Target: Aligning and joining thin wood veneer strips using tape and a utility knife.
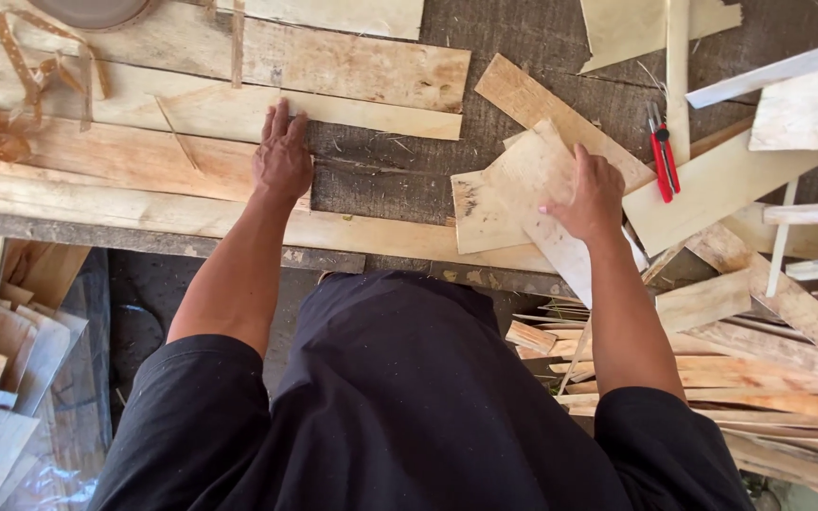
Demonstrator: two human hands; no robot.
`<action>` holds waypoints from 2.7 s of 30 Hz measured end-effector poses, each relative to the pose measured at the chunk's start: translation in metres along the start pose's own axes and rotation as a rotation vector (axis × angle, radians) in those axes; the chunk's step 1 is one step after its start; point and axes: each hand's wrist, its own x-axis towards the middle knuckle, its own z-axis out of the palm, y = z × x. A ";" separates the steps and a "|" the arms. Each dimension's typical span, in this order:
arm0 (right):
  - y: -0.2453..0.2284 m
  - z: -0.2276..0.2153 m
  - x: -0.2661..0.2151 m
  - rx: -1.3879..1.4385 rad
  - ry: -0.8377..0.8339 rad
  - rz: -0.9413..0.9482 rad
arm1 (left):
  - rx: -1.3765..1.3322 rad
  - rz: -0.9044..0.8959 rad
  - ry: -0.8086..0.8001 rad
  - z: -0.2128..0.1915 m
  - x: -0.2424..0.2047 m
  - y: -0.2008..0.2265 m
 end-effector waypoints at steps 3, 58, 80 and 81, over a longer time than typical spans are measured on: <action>0.030 0.023 0.008 0.129 0.117 0.038 | 0.001 0.021 0.009 -0.002 0.001 0.002; 0.137 -0.001 0.079 0.372 0.345 0.337 | 0.088 -0.051 -0.107 -0.003 0.007 0.002; 0.007 -0.085 0.079 1.870 0.453 0.019 | 0.044 0.005 0.031 -0.010 0.016 -0.006; -0.010 -0.077 0.075 1.884 0.424 0.017 | 0.053 -0.021 0.032 -0.011 0.016 -0.011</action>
